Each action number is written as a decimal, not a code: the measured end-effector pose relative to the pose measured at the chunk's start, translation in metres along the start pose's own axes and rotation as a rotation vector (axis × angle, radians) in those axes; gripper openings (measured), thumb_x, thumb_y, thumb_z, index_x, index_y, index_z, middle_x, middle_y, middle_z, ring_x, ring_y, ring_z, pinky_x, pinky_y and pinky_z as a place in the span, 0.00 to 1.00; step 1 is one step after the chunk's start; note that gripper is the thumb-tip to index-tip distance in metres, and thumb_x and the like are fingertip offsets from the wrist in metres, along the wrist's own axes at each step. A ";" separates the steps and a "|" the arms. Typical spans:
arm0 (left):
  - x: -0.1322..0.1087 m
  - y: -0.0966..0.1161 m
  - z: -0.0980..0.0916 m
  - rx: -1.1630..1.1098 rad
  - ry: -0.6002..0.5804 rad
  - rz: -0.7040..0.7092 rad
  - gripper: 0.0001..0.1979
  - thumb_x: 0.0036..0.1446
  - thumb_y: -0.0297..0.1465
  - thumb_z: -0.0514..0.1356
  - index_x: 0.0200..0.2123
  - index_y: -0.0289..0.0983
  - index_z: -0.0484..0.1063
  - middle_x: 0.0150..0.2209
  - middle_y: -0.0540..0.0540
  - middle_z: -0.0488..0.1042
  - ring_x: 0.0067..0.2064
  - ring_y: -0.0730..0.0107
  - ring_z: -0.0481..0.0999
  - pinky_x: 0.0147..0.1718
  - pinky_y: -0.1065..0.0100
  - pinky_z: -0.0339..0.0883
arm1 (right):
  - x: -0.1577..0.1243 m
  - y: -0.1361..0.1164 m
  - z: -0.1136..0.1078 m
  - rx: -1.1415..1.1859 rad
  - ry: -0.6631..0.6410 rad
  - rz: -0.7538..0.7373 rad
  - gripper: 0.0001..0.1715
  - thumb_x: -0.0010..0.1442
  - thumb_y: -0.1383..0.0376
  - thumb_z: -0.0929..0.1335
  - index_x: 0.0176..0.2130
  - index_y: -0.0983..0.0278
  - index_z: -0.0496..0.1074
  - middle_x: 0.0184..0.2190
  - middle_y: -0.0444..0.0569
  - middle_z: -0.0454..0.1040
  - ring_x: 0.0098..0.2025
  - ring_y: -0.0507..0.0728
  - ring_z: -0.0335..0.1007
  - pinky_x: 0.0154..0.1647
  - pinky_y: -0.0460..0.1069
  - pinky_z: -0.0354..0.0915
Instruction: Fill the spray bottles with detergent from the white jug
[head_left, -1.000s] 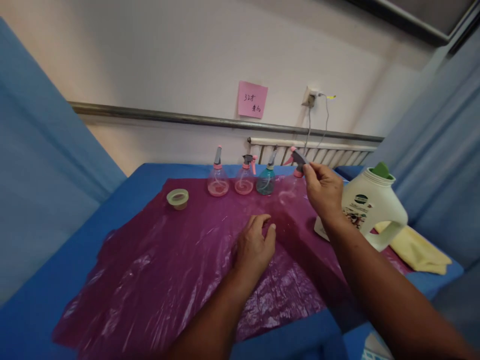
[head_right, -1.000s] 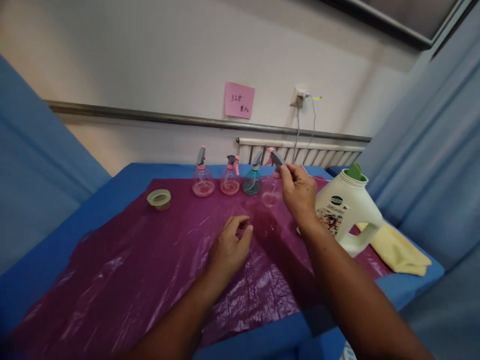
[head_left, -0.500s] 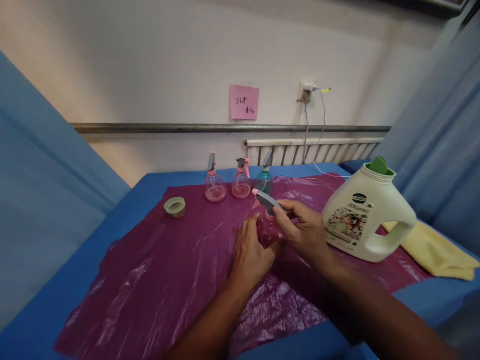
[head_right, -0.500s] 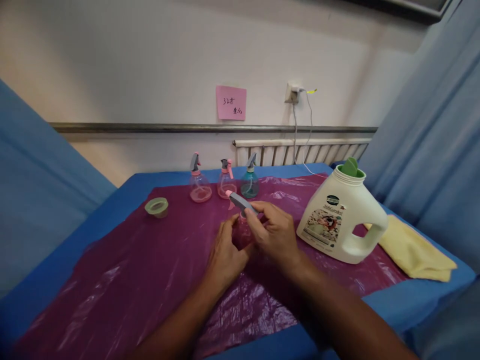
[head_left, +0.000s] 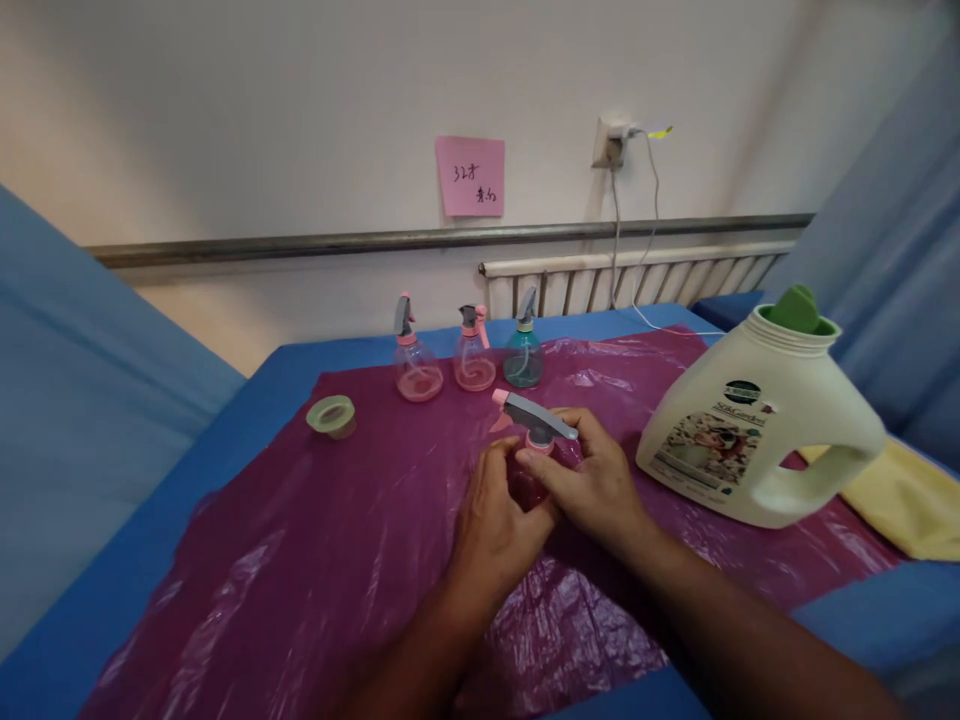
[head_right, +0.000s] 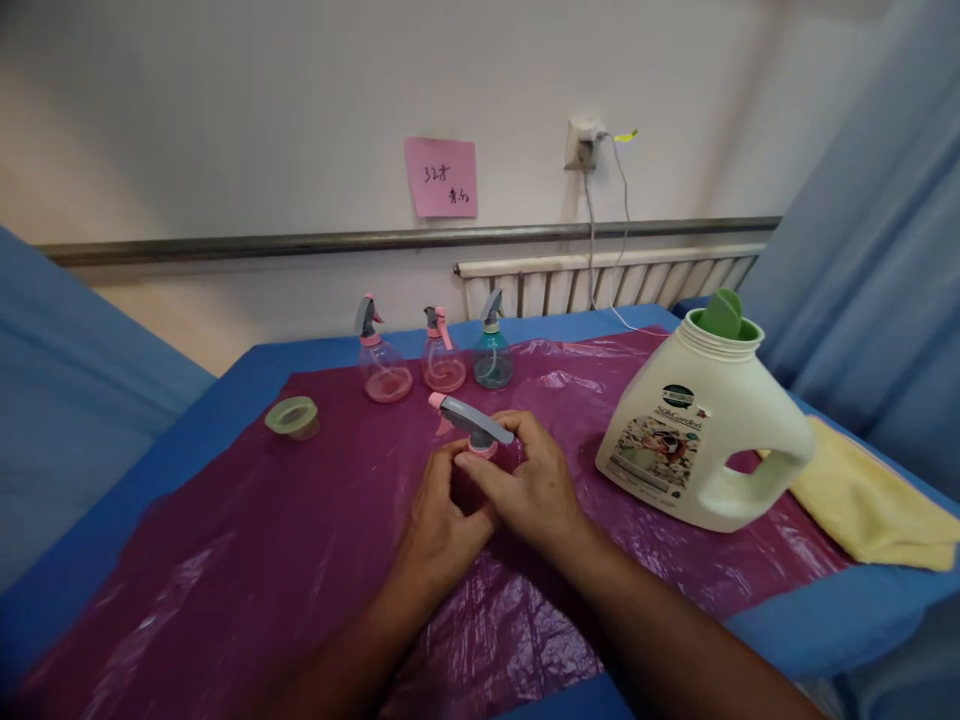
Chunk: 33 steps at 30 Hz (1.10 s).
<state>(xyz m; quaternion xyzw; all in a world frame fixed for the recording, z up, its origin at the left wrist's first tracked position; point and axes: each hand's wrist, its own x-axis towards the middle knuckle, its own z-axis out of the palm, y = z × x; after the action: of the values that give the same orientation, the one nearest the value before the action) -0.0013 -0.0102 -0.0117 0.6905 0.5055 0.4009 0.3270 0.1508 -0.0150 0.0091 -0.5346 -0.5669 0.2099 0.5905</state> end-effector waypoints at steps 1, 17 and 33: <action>0.000 0.001 0.000 0.015 -0.006 0.002 0.30 0.59 0.38 0.74 0.62 0.44 0.71 0.61 0.41 0.79 0.61 0.49 0.81 0.60 0.49 0.75 | 0.000 0.000 -0.001 0.016 -0.018 -0.006 0.15 0.62 0.56 0.78 0.47 0.55 0.78 0.44 0.46 0.85 0.47 0.62 0.83 0.53 0.58 0.76; -0.004 0.004 0.003 0.005 -0.013 0.031 0.29 0.60 0.35 0.71 0.63 0.47 0.71 0.58 0.43 0.79 0.57 0.52 0.82 0.56 0.53 0.78 | -0.005 0.005 -0.004 0.121 -0.131 0.007 0.19 0.65 0.62 0.73 0.56 0.54 0.81 0.56 0.50 0.85 0.58 0.64 0.82 0.61 0.61 0.76; -0.004 -0.001 0.005 -0.007 -0.041 0.050 0.30 0.59 0.35 0.71 0.64 0.44 0.69 0.60 0.41 0.79 0.62 0.48 0.80 0.60 0.50 0.75 | -0.005 0.007 -0.005 0.123 -0.137 -0.070 0.19 0.72 0.54 0.72 0.58 0.54 0.83 0.52 0.52 0.88 0.52 0.66 0.86 0.57 0.61 0.80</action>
<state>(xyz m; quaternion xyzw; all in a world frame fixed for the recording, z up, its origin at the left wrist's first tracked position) 0.0022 -0.0139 -0.0155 0.7098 0.4799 0.3964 0.3297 0.1565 -0.0187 0.0020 -0.4616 -0.6105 0.2596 0.5889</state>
